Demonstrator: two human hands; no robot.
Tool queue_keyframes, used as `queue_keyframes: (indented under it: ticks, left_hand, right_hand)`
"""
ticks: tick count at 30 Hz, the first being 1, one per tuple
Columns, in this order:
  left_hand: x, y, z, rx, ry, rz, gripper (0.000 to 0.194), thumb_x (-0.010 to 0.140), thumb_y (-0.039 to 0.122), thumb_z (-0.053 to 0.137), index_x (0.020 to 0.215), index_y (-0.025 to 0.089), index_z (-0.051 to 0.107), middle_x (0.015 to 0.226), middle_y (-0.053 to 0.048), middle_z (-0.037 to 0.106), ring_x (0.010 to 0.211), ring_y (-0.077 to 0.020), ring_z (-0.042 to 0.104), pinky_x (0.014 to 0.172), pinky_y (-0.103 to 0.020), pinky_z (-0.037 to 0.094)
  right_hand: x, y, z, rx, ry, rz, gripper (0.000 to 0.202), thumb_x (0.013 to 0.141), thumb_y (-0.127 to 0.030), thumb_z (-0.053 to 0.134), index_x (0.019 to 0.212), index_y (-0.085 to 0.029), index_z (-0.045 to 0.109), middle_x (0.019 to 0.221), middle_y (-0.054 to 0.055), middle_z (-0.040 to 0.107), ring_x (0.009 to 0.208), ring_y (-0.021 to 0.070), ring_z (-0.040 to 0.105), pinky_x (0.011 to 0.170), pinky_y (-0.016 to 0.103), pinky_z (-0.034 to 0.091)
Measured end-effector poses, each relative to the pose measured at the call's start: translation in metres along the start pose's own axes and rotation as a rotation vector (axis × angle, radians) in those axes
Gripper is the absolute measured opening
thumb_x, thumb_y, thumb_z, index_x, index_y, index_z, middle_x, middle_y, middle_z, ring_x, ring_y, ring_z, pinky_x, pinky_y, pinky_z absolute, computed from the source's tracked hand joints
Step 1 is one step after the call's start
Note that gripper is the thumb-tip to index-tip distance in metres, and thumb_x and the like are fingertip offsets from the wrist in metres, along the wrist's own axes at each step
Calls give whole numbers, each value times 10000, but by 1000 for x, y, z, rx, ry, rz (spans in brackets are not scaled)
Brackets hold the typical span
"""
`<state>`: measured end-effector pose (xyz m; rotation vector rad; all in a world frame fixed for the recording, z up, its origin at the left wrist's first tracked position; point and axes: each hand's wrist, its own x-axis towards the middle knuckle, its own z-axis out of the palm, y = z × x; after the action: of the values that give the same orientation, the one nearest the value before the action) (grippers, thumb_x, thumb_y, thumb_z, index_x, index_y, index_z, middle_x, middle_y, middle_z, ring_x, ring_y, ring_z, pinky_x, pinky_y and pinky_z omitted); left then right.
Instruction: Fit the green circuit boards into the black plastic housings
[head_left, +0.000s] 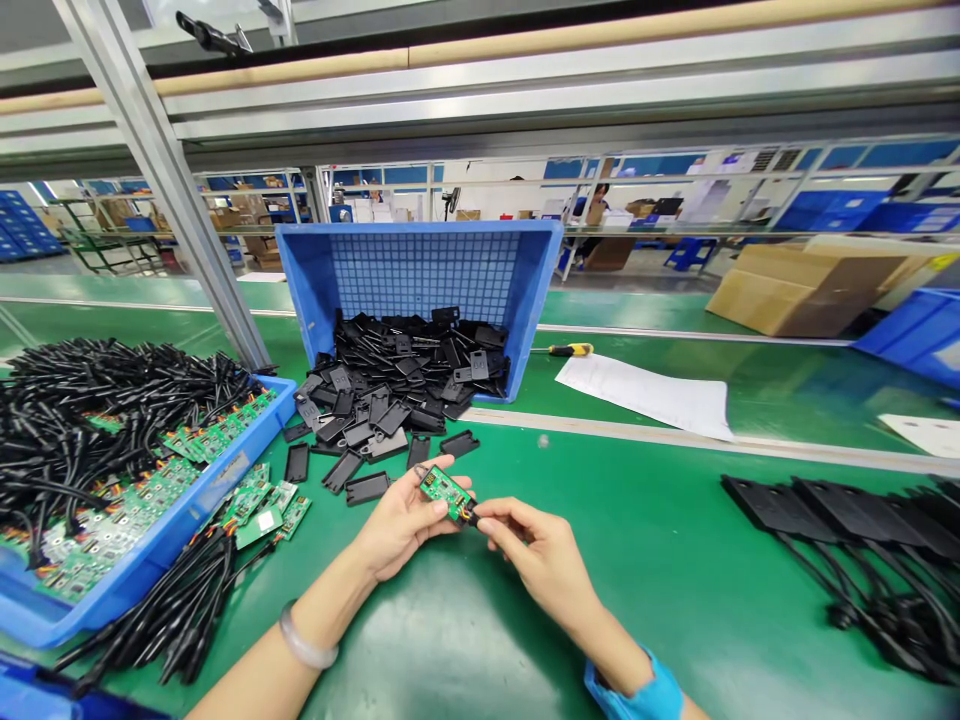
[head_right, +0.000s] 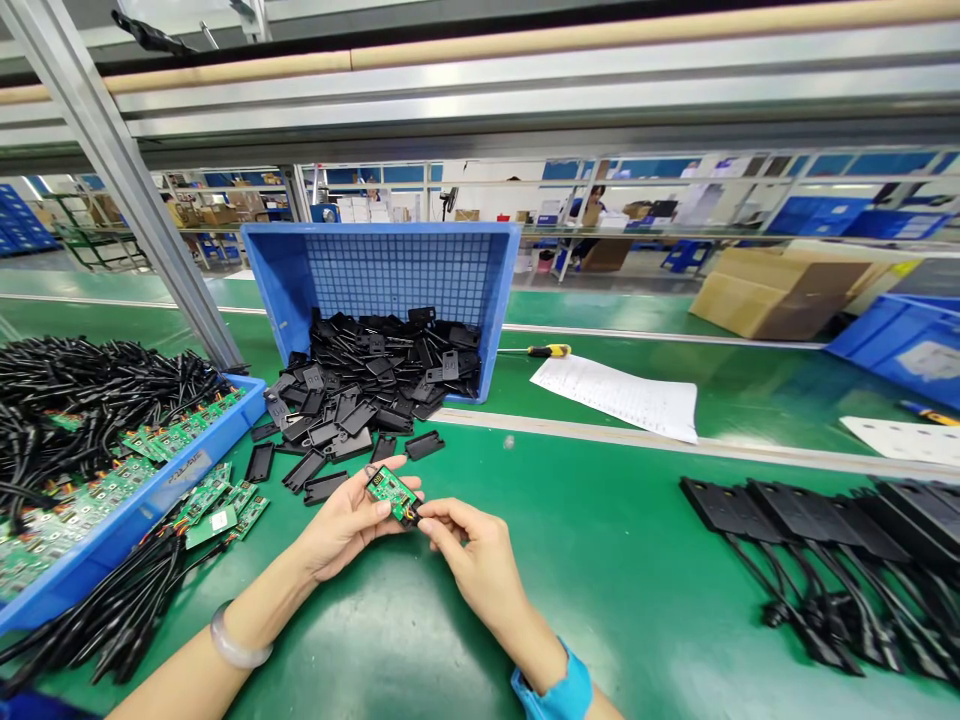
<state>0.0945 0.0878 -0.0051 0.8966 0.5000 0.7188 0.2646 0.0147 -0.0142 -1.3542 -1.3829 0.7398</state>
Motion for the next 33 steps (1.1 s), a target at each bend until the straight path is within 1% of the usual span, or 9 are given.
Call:
queue_keyframes:
  ticks: [3, 7, 9, 12, 17, 22, 28, 31, 33]
  left_hand:
    - [0, -3, 2, -3, -2, 11, 506, 704, 234, 754, 1162, 176, 549, 1154, -131, 630, 1058, -260, 600, 901, -399, 464]
    - [3, -11, 7, 6, 115, 79, 367, 760, 344, 699, 1042, 146, 575, 1033, -123, 680, 1006, -239, 627, 895, -377, 464]
    - [4, -15, 9, 39, 184, 109, 362, 756, 376, 695, 1002, 147, 561, 977, -113, 694, 955, -231, 646, 860, -364, 480]
    - [6, -19, 11, 103, 224, 144, 385, 751, 397, 693, 999, 156, 525, 948, -105, 700, 906, -224, 662, 821, -359, 499]
    - [6, -20, 12, 164, 254, 196, 405, 756, 415, 678, 1013, 166, 489, 930, -97, 702, 894, -217, 667, 790, -334, 508]
    - [4, -22, 14, 192, 249, 230, 387, 773, 417, 657, 1006, 174, 465, 923, -93, 700, 883, -223, 671, 767, -338, 516]
    - [2, -25, 15, 160, 228, 208, 363, 791, 404, 641, 1015, 188, 455, 936, -87, 701, 875, -215, 671, 774, -338, 512]
    - [1, -24, 17, 122, 229, 190, 373, 778, 408, 654, 1009, 187, 462, 920, -87, 703, 870, -219, 672, 773, -341, 509]
    - [0, -23, 19, 114, 239, 201, 375, 773, 413, 656, 1004, 189, 463, 915, -84, 703, 872, -222, 671, 770, -343, 509]
  right_hand:
    - [0, 0, 3, 7, -14, 33, 201, 802, -362, 585, 826, -185, 678, 577, -3, 627, 497, 129, 569, 494, 223, 451]
    - [0, 1, 10, 52, -39, 100, 234, 791, -417, 595, 810, -188, 638, 605, 4, 622, 504, 131, 579, 450, 216, 452]
    - [-1, 2, 14, 83, -49, 138, 273, 778, -459, 601, 806, -189, 616, 613, 5, 615, 509, 134, 584, 419, 208, 447]
    - [-2, 3, 17, 113, -71, 181, 308, 761, -493, 610, 805, -189, 587, 605, -5, 593, 516, 134, 588, 427, 210, 465]
    - [-2, 6, 15, 98, -73, 208, 298, 736, -463, 649, 814, -198, 538, 573, -26, 584, 522, 140, 593, 499, 233, 483]
    - [0, 6, 14, -9, -152, 180, 323, 783, -440, 581, 601, -173, 586, 502, -12, 573, 468, 117, 518, 476, 218, 401]
    - [-3, 6, 20, 17, -76, 131, 308, 768, -406, 596, 578, -164, 599, 499, -18, 555, 473, 104, 452, 475, 214, 351]
    - [-3, 8, 21, -9, -42, 123, 322, 765, -430, 602, 578, -168, 598, 490, -23, 542, 462, 101, 431, 455, 212, 328]
    - [-1, 9, 21, 0, -53, 137, 355, 765, -464, 596, 566, -170, 587, 479, -19, 545, 452, 103, 438, 451, 215, 338]
